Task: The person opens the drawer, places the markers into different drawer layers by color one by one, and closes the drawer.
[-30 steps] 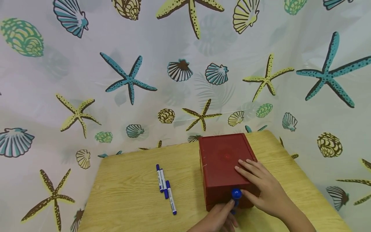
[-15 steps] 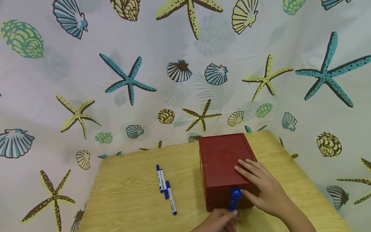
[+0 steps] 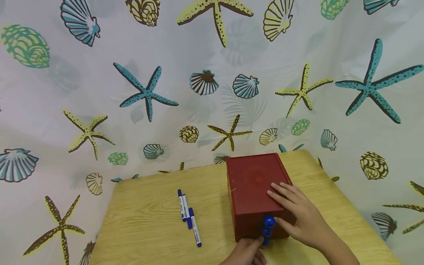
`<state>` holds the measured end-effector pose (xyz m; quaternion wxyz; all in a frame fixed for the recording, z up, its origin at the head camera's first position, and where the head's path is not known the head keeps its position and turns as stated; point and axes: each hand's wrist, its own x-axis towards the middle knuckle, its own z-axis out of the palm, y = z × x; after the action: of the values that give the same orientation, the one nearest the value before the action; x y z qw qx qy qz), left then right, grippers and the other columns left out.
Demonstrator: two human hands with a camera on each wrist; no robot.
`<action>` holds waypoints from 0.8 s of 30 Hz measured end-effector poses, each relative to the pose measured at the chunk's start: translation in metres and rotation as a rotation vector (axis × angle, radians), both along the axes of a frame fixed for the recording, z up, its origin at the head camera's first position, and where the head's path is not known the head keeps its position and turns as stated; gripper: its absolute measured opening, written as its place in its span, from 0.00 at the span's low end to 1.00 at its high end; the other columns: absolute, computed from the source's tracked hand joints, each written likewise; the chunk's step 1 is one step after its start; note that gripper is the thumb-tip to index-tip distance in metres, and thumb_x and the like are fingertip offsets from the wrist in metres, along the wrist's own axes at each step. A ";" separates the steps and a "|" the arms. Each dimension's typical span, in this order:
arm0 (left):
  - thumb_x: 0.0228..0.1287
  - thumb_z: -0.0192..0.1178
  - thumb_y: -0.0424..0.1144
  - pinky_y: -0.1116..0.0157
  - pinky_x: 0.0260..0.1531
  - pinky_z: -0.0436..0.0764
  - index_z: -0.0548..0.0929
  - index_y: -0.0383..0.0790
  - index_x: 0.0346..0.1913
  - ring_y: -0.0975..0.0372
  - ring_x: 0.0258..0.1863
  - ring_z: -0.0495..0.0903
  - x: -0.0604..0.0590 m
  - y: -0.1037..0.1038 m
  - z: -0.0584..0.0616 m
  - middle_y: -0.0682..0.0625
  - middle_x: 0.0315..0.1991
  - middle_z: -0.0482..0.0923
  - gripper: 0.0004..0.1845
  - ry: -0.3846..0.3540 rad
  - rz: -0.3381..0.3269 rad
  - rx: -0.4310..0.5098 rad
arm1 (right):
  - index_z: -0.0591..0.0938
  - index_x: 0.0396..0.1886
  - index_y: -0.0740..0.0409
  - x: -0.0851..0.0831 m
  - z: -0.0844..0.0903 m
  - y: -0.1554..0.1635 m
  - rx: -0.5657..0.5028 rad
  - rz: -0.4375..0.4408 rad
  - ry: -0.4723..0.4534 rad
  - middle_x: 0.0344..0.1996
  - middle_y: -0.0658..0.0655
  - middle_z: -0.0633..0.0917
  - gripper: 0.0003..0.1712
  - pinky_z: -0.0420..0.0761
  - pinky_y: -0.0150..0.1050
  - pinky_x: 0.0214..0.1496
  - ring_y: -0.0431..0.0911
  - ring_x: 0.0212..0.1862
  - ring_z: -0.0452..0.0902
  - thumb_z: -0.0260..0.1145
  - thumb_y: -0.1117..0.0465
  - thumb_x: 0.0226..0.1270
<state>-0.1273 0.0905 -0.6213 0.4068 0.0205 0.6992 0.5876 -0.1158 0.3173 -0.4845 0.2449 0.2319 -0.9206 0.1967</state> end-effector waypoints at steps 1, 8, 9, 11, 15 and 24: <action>0.77 0.53 0.65 0.63 0.32 0.85 0.89 0.38 0.41 0.62 0.29 0.86 0.000 0.000 -0.001 0.51 0.31 0.89 0.31 -0.005 -0.005 -0.001 | 0.77 0.76 0.43 0.000 0.000 0.000 0.000 0.000 0.001 0.76 0.53 0.77 0.49 0.39 0.29 0.86 0.55 0.78 0.66 0.85 0.56 0.52; 0.79 0.50 0.67 0.64 0.31 0.85 0.89 0.39 0.44 0.63 0.30 0.88 -0.004 0.003 -0.005 0.50 0.34 0.91 0.33 -0.044 -0.037 0.019 | 0.78 0.76 0.43 -0.001 -0.001 -0.001 -0.002 0.000 0.000 0.76 0.53 0.77 0.49 0.40 0.30 0.87 0.55 0.78 0.67 0.85 0.56 0.51; 0.79 0.50 0.67 0.65 0.31 0.84 0.89 0.39 0.45 0.63 0.30 0.87 -0.004 0.003 -0.005 0.50 0.34 0.91 0.33 -0.042 -0.041 0.025 | 0.77 0.76 0.43 -0.001 -0.001 0.000 -0.002 0.000 -0.001 0.76 0.53 0.77 0.49 0.40 0.30 0.86 0.55 0.78 0.67 0.85 0.56 0.51; 0.79 0.50 0.66 0.65 0.30 0.83 0.89 0.40 0.46 0.63 0.29 0.87 -0.004 0.004 -0.004 0.50 0.33 0.90 0.32 -0.041 -0.044 0.042 | 0.77 0.76 0.43 -0.001 -0.001 -0.001 -0.002 0.000 -0.001 0.76 0.53 0.77 0.49 0.39 0.30 0.86 0.55 0.78 0.66 0.85 0.55 0.52; 0.80 0.50 0.64 0.64 0.30 0.83 0.89 0.41 0.47 0.62 0.30 0.86 -0.004 0.005 -0.003 0.50 0.33 0.90 0.29 -0.037 -0.037 0.073 | 0.77 0.76 0.42 -0.001 0.000 -0.001 0.002 -0.002 0.003 0.76 0.53 0.77 0.49 0.39 0.30 0.86 0.55 0.78 0.66 0.85 0.55 0.52; 0.82 0.49 0.63 0.63 0.31 0.82 0.89 0.41 0.47 0.61 0.30 0.85 -0.002 0.006 -0.006 0.48 0.33 0.89 0.29 -0.017 -0.061 0.076 | 0.78 0.76 0.43 0.000 0.002 -0.002 -0.001 -0.006 0.008 0.75 0.53 0.77 0.49 0.39 0.29 0.86 0.55 0.77 0.67 0.86 0.56 0.51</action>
<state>-0.1290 0.0967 -0.6268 0.4294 0.0521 0.6719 0.6012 -0.1156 0.3153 -0.4830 0.2492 0.2299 -0.9202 0.1956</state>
